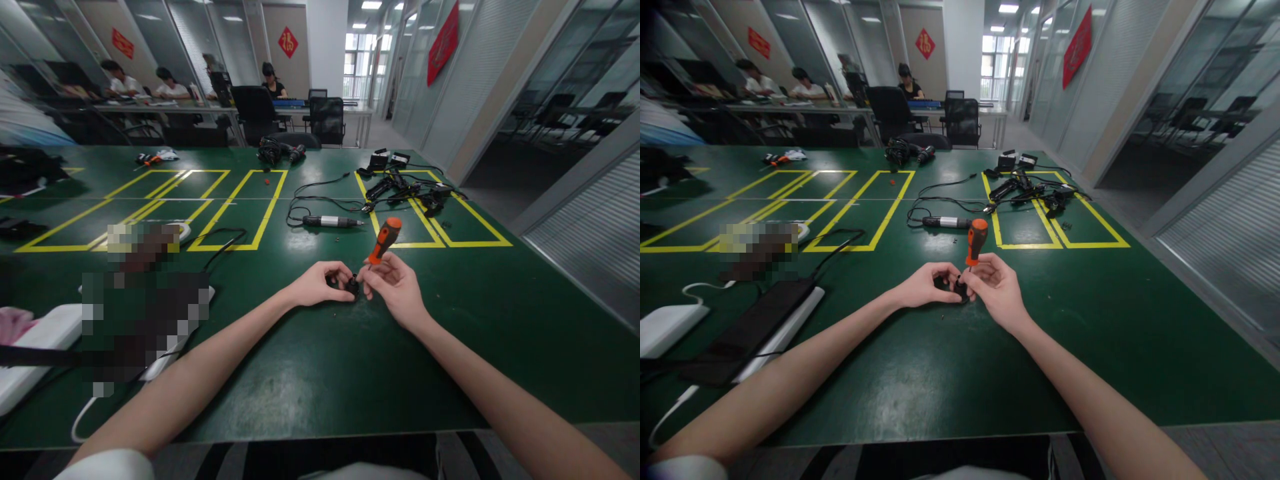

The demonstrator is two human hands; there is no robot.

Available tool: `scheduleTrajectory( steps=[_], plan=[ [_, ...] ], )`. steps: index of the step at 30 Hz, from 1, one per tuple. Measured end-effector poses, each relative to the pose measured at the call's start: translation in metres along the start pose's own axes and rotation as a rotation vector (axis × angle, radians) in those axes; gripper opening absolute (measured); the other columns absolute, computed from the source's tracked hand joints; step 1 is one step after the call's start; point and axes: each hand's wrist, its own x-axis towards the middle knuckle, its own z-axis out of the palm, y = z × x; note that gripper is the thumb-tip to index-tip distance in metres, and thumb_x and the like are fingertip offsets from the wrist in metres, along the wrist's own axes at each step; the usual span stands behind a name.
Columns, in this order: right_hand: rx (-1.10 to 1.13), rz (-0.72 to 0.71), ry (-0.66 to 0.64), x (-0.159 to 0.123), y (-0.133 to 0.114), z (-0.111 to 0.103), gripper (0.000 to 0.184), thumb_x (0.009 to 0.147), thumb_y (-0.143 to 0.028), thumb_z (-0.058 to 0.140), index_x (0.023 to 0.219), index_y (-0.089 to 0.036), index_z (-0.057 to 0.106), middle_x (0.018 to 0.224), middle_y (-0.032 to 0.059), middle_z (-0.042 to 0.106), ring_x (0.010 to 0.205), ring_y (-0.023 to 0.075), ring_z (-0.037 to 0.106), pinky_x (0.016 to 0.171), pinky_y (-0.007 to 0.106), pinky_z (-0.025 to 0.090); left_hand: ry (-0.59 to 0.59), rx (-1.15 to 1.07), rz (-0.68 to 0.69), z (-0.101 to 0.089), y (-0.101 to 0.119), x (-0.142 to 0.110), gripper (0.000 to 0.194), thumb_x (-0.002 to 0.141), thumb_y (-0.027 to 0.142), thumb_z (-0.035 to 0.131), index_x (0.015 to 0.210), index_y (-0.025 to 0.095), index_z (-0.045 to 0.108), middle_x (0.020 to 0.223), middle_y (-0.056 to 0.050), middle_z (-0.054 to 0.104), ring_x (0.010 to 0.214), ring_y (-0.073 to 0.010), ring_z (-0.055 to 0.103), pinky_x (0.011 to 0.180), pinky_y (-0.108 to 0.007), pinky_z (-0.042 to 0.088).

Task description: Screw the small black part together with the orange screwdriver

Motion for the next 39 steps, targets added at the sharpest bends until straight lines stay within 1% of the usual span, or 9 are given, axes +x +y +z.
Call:
scheduleTrajectory(
  steps=[6, 11, 14, 17, 20, 25, 28, 31, 39],
  plan=[
    [-0.054, -0.034, 0.049, 0.0027, -0.0017, -0.0013, 0.030, 0.078, -0.046, 0.087, 0.081, -0.020, 0.071, 0.078, 0.0008, 0.070, 0.054, 0.0115, 0.059, 0.048, 0.027, 0.054, 0.003, 0.001, -0.002, -0.0007, -0.0002, -0.0006, 0.037, 0.069, 0.032, 0.090, 0.096, 0.014, 0.070, 0.082, 0.000, 0.070, 0.075, -0.0128, 0.063, 0.075, -0.028, 0.047],
    [-0.028, -0.024, 0.000, 0.0032, -0.0029, -0.0024, 0.028, 0.087, -0.047, 0.079, 0.089, -0.020, 0.074, 0.077, 0.0024, 0.072, 0.055, 0.0126, 0.062, 0.050, 0.028, 0.055, -0.001, -0.006, -0.002, 0.0001, -0.0018, -0.0001, 0.037, 0.070, 0.031, 0.089, 0.096, 0.014, 0.070, 0.083, 0.000, 0.070, 0.074, -0.0123, 0.062, 0.074, -0.027, 0.047],
    [0.011, -0.017, -0.004, 0.0017, -0.0027, -0.0022, 0.033, 0.082, -0.046, 0.084, 0.099, -0.021, 0.071, 0.079, 0.0015, 0.074, 0.057, 0.0136, 0.064, 0.053, 0.029, 0.057, 0.000, -0.002, -0.005, 0.0004, -0.0013, -0.0004, 0.038, 0.070, 0.032, 0.089, 0.097, 0.014, 0.070, 0.083, 0.000, 0.070, 0.074, -0.0126, 0.062, 0.074, -0.028, 0.047],
    [-0.019, -0.018, 0.015, 0.0006, -0.0025, -0.0019, 0.035, 0.073, -0.043, 0.091, 0.090, -0.021, 0.069, 0.073, -0.0004, 0.072, 0.056, 0.0138, 0.063, 0.053, 0.029, 0.057, 0.007, 0.001, -0.005, 0.0001, -0.0003, -0.0008, 0.039, 0.069, 0.033, 0.090, 0.096, 0.014, 0.071, 0.082, 0.000, 0.070, 0.074, -0.0128, 0.062, 0.074, -0.028, 0.047],
    [-0.071, -0.020, 0.020, 0.0011, -0.0027, -0.0019, 0.031, 0.074, -0.045, 0.091, 0.081, -0.020, 0.072, 0.069, 0.0006, 0.071, 0.056, 0.0148, 0.063, 0.053, 0.030, 0.057, 0.002, -0.003, -0.004, -0.0004, -0.0003, -0.0010, 0.038, 0.069, 0.032, 0.090, 0.097, 0.014, 0.071, 0.082, 0.000, 0.070, 0.074, -0.0131, 0.062, 0.075, -0.028, 0.048],
    [-0.058, -0.015, -0.020, 0.0015, -0.0028, -0.0011, 0.032, 0.086, -0.052, 0.079, 0.089, -0.020, 0.077, 0.071, 0.0027, 0.072, 0.055, 0.0143, 0.062, 0.053, 0.030, 0.056, -0.003, -0.011, 0.003, -0.0003, -0.0025, 0.0002, 0.039, 0.069, 0.032, 0.090, 0.098, 0.014, 0.070, 0.086, -0.001, 0.070, 0.075, -0.0126, 0.062, 0.074, -0.028, 0.048],
    [-0.004, -0.004, -0.012, 0.0003, -0.0020, -0.0009, 0.034, 0.082, -0.049, 0.084, 0.097, -0.020, 0.073, 0.080, 0.0032, 0.076, 0.057, 0.0139, 0.064, 0.053, 0.029, 0.057, -0.006, -0.007, 0.003, -0.0003, -0.0022, 0.0004, 0.038, 0.070, 0.032, 0.089, 0.097, 0.014, 0.071, 0.084, 0.000, 0.070, 0.075, -0.0125, 0.062, 0.073, -0.027, 0.048],
    [-0.013, 0.009, 0.009, 0.0000, -0.0015, -0.0015, 0.032, 0.077, -0.044, 0.089, 0.088, -0.020, 0.070, 0.074, 0.0011, 0.073, 0.057, 0.0136, 0.063, 0.054, 0.028, 0.056, -0.009, -0.004, 0.002, -0.0006, -0.0008, 0.0000, 0.035, 0.070, 0.030, 0.089, 0.097, 0.014, 0.071, 0.082, 0.001, 0.069, 0.074, -0.0122, 0.062, 0.074, -0.027, 0.047],
    [-0.031, -0.006, -0.020, 0.0024, -0.0021, -0.0022, 0.031, 0.084, -0.049, 0.081, 0.090, -0.019, 0.075, 0.077, 0.0031, 0.074, 0.055, 0.0131, 0.063, 0.053, 0.029, 0.056, -0.009, -0.014, 0.010, -0.0004, -0.0031, 0.0006, 0.037, 0.070, 0.029, 0.089, 0.098, 0.014, 0.070, 0.083, 0.000, 0.069, 0.074, -0.0118, 0.062, 0.073, -0.027, 0.047]
  ],
)
